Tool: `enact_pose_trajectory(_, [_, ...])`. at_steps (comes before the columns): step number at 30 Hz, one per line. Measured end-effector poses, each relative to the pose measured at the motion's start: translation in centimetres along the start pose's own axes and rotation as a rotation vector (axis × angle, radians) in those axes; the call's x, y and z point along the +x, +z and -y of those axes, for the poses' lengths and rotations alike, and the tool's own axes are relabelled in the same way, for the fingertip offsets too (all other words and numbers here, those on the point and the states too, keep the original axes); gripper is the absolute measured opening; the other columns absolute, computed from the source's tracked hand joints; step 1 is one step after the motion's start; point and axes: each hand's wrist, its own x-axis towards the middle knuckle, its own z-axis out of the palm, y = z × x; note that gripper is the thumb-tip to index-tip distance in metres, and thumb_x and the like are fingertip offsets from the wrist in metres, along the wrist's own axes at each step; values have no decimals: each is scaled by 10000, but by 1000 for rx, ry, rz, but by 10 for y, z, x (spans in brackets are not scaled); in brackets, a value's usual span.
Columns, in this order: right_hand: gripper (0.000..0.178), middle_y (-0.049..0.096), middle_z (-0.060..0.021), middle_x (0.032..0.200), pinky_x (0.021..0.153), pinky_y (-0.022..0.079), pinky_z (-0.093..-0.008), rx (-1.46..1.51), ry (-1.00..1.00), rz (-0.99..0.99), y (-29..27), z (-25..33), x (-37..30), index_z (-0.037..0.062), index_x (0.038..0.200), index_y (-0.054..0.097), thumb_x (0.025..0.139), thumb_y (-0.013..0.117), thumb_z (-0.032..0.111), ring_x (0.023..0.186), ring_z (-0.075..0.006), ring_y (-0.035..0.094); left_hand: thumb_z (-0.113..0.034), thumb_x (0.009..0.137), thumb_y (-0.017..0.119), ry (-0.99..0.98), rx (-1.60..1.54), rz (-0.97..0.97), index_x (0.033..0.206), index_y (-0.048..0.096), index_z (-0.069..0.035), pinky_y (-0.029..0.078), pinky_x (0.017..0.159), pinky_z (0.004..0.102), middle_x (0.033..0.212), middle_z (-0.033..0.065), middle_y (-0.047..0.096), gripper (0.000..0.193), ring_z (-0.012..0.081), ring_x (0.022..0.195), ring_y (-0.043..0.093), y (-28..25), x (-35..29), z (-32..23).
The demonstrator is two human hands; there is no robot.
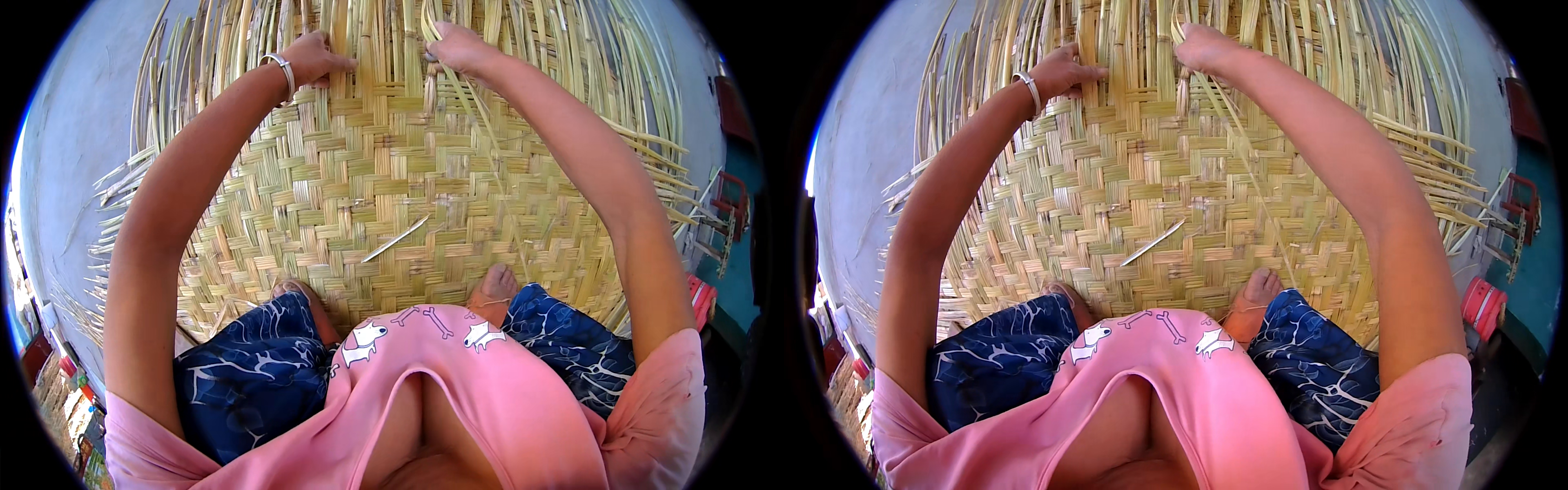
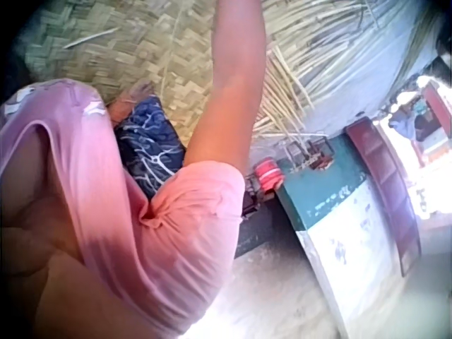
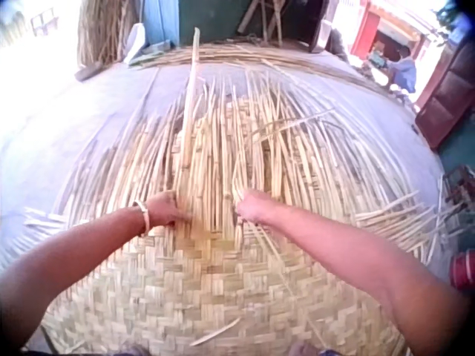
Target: The person weaves a large circular mat using dried palm leaves by hand. They interlace the leaves in a consistent pattern, occasionally adjusting the mat's position and pulling strands to tighten the weave.
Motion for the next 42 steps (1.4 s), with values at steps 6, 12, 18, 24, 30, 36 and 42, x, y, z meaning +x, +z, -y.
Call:
enact_pose_trajectory(6, [208, 570, -108, 918, 653, 522, -323, 19, 5, -4, 6, -6, 17, -12, 1061, 494, 913, 476, 134, 784, -167, 575, -219, 757, 730, -73, 47, 44, 897, 610, 24, 504, 529, 257, 736, 84, 641, 306, 139, 615, 610, 9, 3, -16])
enact_pose_trajectory(12, [189, 503, -66, 861, 608, 521, -285, 618, 76, 27, 3, 5, -7, 24, 1042, 443, 938, 468, 180, 703, -136, 527, -294, 756, 727, -17, 135, 22, 986, 602, 37, 508, 655, 308, 872, 105, 656, 423, 172, 711, 619, 13, 12, 0])
enact_pose_trajectory(18, [188, 515, -87, 895, 593, 523, -299, 790, 8, -6, 5, 6, -11, 20, 1058, 406, 945, 441, 167, 777, -174, 580, -262, 792, 708, 4, -173, 98, 933, 600, -33, 452, 755, 282, 851, 37, 628, 289, 128, 784, 571, 8, -9, -1])
enact_pose_trajectory(24, [173, 551, -143, 933, 590, 524, -306, 635, 144, 44, 2, 16, -6, 30, 1093, 374, 947, 365, 122, 766, -213, 637, -252, 786, 706, 68, -248, 176, 917, 537, -19, 462, 714, 280, 836, 58, 604, 316, 136, 744, 565, -6, -11, 5])
enact_pose_trajectory(30, [187, 620, -161, 932, 602, 517, -338, 706, 156, 231, -8, 26, -15, 40, 1094, 402, 930, 361, 120, 799, -221, 653, -226, 785, 688, 70, -365, 170, 929, 561, -34, 446, 669, 284, 830, 50, 605, 272, 127, 692, 540, -4, -11, 10])
enact_pose_trajectory(36, [211, 655, -138, 876, 597, 503, -338, 788, 99, 236, -7, 8, -13, 43, 1077, 488, 909, 385, 120, 778, -197, 642, -195, 843, 591, 182, -706, 350, 1046, 564, -6, 437, 890, 341, 949, 88, 635, 279, 199, 935, 589, -16, -19, 5])
enact_pose_trajectory(42, [192, 638, -120, 883, 515, 513, -331, 893, 162, 251, -11, 14, -17, 43, 1084, 485, 919, 419, 116, 701, -193, 652, -432, 980, 246, 199, -1065, 567, 1191, 472, 55, 409, 982, 396, 1203, 179, 542, 577, 283, 1113, 541, -33, -13, -47])
